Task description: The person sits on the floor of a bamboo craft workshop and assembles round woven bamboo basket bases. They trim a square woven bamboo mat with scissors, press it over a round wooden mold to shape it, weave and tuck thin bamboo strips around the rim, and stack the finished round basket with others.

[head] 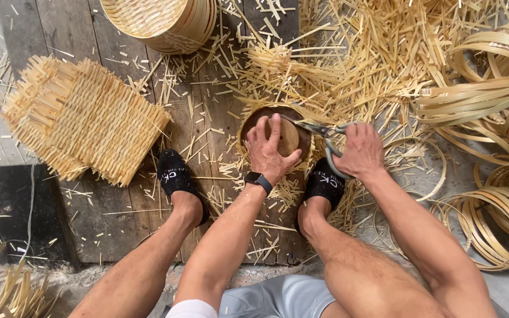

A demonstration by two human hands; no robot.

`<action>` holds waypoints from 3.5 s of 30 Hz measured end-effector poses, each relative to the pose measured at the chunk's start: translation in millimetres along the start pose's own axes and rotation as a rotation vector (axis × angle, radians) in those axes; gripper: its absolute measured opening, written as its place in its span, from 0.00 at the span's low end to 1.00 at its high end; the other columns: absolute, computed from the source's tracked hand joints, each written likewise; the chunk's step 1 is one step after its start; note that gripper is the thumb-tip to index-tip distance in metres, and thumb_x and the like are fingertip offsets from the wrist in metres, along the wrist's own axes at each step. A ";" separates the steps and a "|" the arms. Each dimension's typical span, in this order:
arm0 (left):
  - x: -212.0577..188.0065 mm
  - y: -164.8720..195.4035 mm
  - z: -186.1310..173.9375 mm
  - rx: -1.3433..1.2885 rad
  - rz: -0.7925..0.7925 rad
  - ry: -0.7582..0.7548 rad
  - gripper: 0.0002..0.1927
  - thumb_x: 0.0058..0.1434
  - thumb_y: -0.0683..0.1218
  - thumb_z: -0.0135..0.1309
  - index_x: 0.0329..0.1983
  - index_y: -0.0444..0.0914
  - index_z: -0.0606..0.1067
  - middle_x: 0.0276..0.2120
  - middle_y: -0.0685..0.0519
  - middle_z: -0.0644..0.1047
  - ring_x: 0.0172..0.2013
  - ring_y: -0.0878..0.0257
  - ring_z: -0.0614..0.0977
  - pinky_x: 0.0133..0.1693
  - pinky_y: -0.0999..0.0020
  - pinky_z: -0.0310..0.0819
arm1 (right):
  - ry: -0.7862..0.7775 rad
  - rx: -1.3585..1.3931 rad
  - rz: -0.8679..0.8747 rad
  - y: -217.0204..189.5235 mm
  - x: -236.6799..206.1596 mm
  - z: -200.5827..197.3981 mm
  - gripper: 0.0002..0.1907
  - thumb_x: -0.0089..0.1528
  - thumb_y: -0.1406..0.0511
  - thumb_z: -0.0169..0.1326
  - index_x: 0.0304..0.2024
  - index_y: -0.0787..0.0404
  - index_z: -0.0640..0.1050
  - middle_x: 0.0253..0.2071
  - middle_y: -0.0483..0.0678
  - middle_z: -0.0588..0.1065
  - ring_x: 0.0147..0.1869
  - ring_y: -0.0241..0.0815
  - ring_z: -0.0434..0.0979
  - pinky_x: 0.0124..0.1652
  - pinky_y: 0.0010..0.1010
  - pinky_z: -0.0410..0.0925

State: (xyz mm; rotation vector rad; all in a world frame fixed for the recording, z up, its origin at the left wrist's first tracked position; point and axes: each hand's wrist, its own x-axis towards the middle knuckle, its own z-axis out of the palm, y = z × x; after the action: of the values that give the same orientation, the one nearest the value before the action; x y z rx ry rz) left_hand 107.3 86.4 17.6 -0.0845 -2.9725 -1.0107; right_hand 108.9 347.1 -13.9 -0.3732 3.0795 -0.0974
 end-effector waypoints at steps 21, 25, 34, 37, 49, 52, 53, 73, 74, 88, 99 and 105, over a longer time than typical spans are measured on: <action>-0.2 12.4 -12.5 0.050 -0.044 -0.080 0.61 0.38 0.54 0.75 0.75 0.49 0.55 0.63 0.37 0.58 0.62 0.36 0.61 0.62 0.39 0.58 | 0.085 -0.171 -0.145 24.0 27.2 13.8 0.20 0.49 0.53 0.64 0.27 0.60 0.73 0.25 0.46 0.67 0.28 0.37 0.65 0.25 0.28 0.62; -1.7 5.7 -9.2 -0.005 0.066 -0.127 0.60 0.38 0.50 0.73 0.76 0.51 0.56 0.66 0.39 0.58 0.63 0.37 0.62 0.63 0.42 0.59 | 0.038 -0.155 -0.109 13.0 33.7 17.9 0.20 0.46 0.53 0.64 0.26 0.59 0.73 0.25 0.44 0.66 0.28 0.38 0.65 0.26 0.28 0.63; 7.9 -6.8 -33.3 0.035 0.141 -0.360 0.60 0.35 0.47 0.71 0.74 0.56 0.57 0.67 0.44 0.58 0.64 0.40 0.61 0.63 0.41 0.60 | 0.135 -0.267 -0.190 20.9 35.5 10.6 0.27 0.49 0.42 0.58 0.25 0.57 0.72 0.25 0.43 0.65 0.29 0.36 0.64 0.28 0.27 0.62; 9.3 -10.5 -36.0 0.063 0.208 -0.415 0.60 0.34 0.46 0.71 0.73 0.57 0.58 0.67 0.45 0.58 0.66 0.39 0.60 0.62 0.40 0.60 | 0.073 -0.208 -0.154 7.7 44.3 18.2 0.29 0.54 0.40 0.58 0.22 0.58 0.72 0.23 0.44 0.64 0.27 0.37 0.63 0.26 0.30 0.63; 1.3 -4.2 -13.8 0.110 0.101 -0.228 0.55 0.40 0.53 0.72 0.74 0.51 0.59 0.66 0.41 0.60 0.64 0.36 0.61 0.64 0.39 0.56 | 0.106 -0.241 -0.168 -1.3 48.7 10.1 0.26 0.51 0.43 0.56 0.26 0.57 0.70 0.26 0.44 0.64 0.30 0.37 0.63 0.31 0.27 0.61; 3.9 -9.9 -23.7 0.090 0.131 -0.249 0.54 0.38 0.51 0.70 0.72 0.51 0.60 0.64 0.41 0.62 0.63 0.37 0.62 0.64 0.41 0.55 | -0.264 -0.115 -0.080 2.8 50.1 8.2 0.31 0.60 0.39 0.55 0.29 0.59 0.71 0.29 0.45 0.65 0.32 0.39 0.64 0.32 0.32 0.63; 4.4 -10.9 -26.9 0.088 0.166 -0.275 0.54 0.38 0.51 0.70 0.71 0.51 0.60 0.64 0.42 0.62 0.63 0.37 0.62 0.65 0.40 0.55 | -0.423 -0.068 -0.054 8.5 48.2 5.6 0.36 0.63 0.35 0.53 0.29 0.61 0.71 0.28 0.46 0.65 0.32 0.40 0.65 0.31 0.35 0.64; -11.2 -3.1 -9.9 0.211 -0.057 -0.207 0.58 0.38 0.57 0.72 0.72 0.55 0.56 0.63 0.41 0.58 0.66 0.43 0.57 0.66 0.38 0.45 | 0.091 -0.206 -0.250 8.8 50.9 1.6 0.36 0.43 0.38 0.64 0.29 0.62 0.74 0.28 0.47 0.65 0.33 0.41 0.68 0.35 0.28 0.67; -9.6 -7.4 -12.4 0.202 0.031 -0.267 0.57 0.40 0.57 0.72 0.73 0.55 0.56 0.63 0.42 0.59 0.66 0.44 0.57 0.67 0.39 0.46 | 0.189 -0.240 -0.278 4.3 52.3 3.9 0.37 0.41 0.36 0.63 0.28 0.61 0.73 0.28 0.46 0.65 0.33 0.39 0.68 0.35 0.27 0.67; -19.4 -9.4 -7.5 0.042 -0.186 -0.119 0.62 0.40 0.58 0.72 0.77 0.49 0.52 0.65 0.35 0.58 0.65 0.36 0.60 0.64 0.38 0.58 | 0.200 -0.258 -0.264 5.5 52.9 9.1 0.19 0.48 0.52 0.58 0.29 0.59 0.73 0.29 0.45 0.68 0.33 0.38 0.68 0.33 0.27 0.67; -2.9 -13.6 -31.2 0.069 -0.003 -0.356 0.60 0.31 0.49 0.70 0.72 0.55 0.58 0.66 0.44 0.59 0.63 0.37 0.61 0.59 0.38 0.61 | 0.055 -0.302 -0.260 16.7 50.4 14.5 0.06 0.61 0.67 0.49 0.28 0.55 0.71 0.26 0.42 0.66 0.30 0.34 0.64 0.30 0.25 0.62; 6.3 -15.6 -41.8 0.139 0.073 -0.500 0.58 0.30 0.47 0.68 0.71 0.59 0.61 0.68 0.48 0.59 0.65 0.41 0.60 0.57 0.39 0.61 | -0.132 -0.156 -0.209 10.0 52.5 13.4 0.12 0.64 0.66 0.48 0.25 0.57 0.69 0.23 0.43 0.64 0.28 0.36 0.62 0.28 0.28 0.61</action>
State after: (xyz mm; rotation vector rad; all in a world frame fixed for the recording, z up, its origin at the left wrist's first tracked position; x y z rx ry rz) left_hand 99.5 49.0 41.4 -0.5132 -3.4385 -0.8785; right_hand 56.2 343.5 -29.5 -0.6783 2.9167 0.1569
